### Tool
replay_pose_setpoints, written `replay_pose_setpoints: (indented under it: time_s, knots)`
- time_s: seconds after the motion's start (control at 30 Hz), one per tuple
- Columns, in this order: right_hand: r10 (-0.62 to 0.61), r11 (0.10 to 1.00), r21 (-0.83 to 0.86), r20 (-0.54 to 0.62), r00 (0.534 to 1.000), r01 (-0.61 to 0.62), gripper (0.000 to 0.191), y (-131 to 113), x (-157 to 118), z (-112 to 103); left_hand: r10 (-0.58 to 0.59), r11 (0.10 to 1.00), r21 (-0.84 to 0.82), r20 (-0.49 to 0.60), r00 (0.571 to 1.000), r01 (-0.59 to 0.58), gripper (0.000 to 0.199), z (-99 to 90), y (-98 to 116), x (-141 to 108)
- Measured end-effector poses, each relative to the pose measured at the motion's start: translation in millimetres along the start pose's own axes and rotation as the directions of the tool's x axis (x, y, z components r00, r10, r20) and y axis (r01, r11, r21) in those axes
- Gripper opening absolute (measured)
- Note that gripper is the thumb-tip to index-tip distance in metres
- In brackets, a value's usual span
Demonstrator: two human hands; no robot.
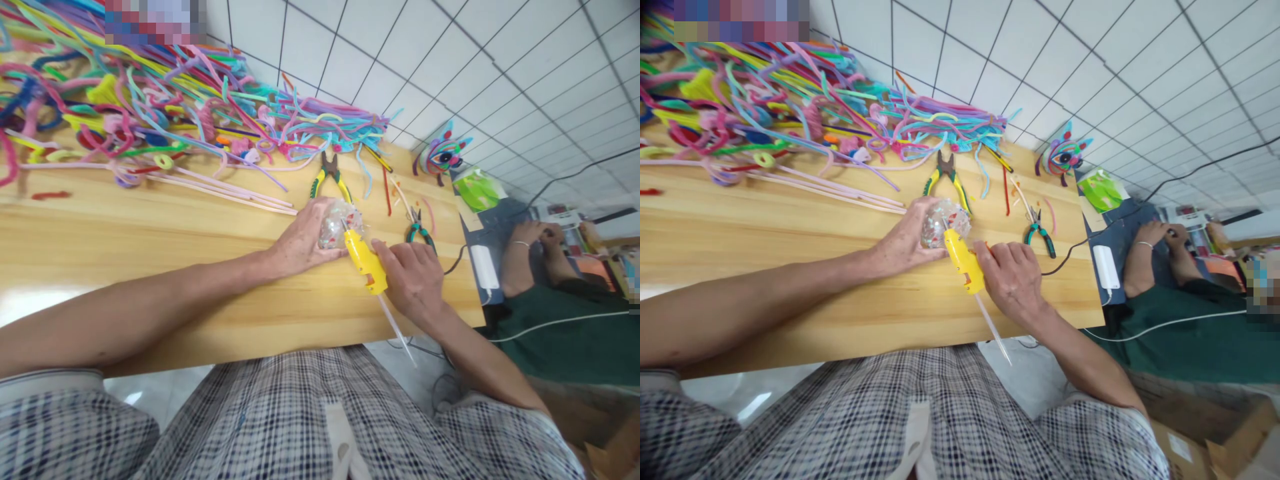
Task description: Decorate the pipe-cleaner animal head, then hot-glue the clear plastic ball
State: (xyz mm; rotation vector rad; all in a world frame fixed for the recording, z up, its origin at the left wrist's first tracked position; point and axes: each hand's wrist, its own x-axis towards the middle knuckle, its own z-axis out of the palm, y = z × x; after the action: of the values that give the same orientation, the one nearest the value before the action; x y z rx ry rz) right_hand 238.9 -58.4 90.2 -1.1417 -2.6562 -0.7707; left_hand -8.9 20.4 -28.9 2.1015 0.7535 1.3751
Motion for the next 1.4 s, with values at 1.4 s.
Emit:
replay_pose_setpoints:
  time_s: [1.4]
  knots:
    - [-0.028, 0.979, 0.196, -0.116, 0.993, 0.051, 0.032, 40.5, 1.3, 19.7, 0.004, 0.999, -0.038, 0.053, 0.999, -0.002, 0.09, -5.4, 0.8, 0.4]
